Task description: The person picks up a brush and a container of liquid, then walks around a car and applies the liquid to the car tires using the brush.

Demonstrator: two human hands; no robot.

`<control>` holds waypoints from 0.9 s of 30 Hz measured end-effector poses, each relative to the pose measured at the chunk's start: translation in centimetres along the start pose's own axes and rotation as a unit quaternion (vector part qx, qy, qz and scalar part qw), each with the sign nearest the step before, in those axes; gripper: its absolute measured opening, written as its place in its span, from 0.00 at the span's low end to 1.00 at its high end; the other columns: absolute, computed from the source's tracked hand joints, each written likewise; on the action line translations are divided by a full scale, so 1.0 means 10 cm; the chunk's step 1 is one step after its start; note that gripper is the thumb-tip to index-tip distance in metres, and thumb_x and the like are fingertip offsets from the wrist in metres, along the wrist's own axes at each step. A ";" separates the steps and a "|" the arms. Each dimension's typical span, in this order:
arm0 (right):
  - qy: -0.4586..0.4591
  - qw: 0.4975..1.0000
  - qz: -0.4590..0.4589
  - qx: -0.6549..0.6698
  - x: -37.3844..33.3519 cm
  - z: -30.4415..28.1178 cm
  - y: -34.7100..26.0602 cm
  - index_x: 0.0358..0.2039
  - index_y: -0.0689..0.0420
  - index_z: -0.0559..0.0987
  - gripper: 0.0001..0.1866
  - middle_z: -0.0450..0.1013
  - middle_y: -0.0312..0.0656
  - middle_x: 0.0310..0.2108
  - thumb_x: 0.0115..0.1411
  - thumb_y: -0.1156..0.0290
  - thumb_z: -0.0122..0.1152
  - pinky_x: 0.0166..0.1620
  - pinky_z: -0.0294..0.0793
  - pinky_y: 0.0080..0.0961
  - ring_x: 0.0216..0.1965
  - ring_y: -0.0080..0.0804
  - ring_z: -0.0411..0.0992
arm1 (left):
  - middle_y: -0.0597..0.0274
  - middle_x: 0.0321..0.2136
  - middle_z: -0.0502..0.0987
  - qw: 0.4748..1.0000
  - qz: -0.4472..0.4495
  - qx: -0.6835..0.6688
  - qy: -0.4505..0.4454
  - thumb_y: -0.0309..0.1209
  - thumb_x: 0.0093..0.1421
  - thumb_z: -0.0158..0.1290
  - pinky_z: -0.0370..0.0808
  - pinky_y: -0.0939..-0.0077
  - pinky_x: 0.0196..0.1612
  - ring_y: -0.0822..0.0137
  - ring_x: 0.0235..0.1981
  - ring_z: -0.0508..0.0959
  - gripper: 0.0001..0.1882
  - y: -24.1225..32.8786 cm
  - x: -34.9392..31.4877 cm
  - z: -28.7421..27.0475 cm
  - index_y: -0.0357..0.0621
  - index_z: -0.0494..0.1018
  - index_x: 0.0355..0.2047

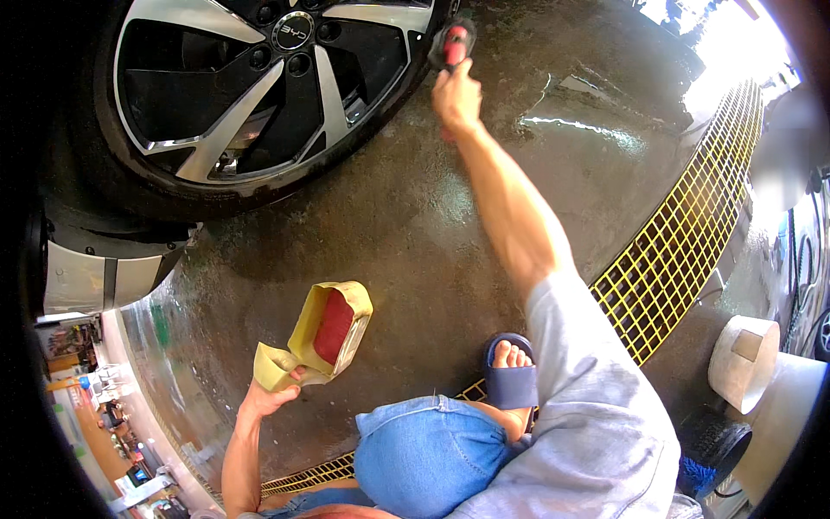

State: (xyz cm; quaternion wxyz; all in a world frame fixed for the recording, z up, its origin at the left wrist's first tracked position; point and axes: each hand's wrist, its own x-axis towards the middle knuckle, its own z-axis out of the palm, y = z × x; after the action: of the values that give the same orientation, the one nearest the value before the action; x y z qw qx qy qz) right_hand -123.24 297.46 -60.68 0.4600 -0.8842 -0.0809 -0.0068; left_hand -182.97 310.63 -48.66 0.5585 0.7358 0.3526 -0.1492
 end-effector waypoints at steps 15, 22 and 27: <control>-0.176 0.980 -0.083 0.048 -1.19 -0.40 -0.07 0.49 0.63 0.71 0.19 0.79 0.66 0.35 0.66 0.60 0.53 0.43 0.81 0.53 0.39 0.66 0.79 | 0.65 0.40 0.80 1.000 -0.014 -0.014 0.019 0.24 0.46 0.63 0.76 0.73 0.46 0.72 0.43 0.78 0.17 -0.02 -0.09 -0.01 0.45 0.76 0.39; -0.011 0.999 -0.021 0.022 -0.84 0.57 0.04 0.51 0.62 0.66 0.21 0.78 0.66 0.30 0.69 0.57 0.53 0.36 0.79 0.57 0.34 0.69 0.78 | 0.66 0.37 0.81 0.999 -0.015 -0.003 0.030 0.25 0.46 0.63 0.77 0.76 0.42 0.74 0.37 0.79 0.16 -0.12 -0.04 -0.02 0.42 0.77 0.38; -0.200 0.977 -0.017 0.067 -1.94 0.69 -0.24 0.58 0.63 0.61 0.25 0.76 0.70 0.26 0.69 0.61 0.52 0.34 0.78 0.60 0.32 0.73 0.77 | 0.62 0.41 0.79 0.999 -0.041 0.013 0.007 0.21 0.46 0.61 0.76 0.70 0.48 0.68 0.46 0.79 0.14 0.00 -0.07 -0.11 0.45 0.76 0.35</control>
State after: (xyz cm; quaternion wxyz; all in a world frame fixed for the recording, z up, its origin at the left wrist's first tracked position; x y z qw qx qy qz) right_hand -143.20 301.78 -64.38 0.4927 -0.8333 -0.1864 0.1676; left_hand -183.67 311.37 -47.93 0.5397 0.7291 0.3845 -0.1712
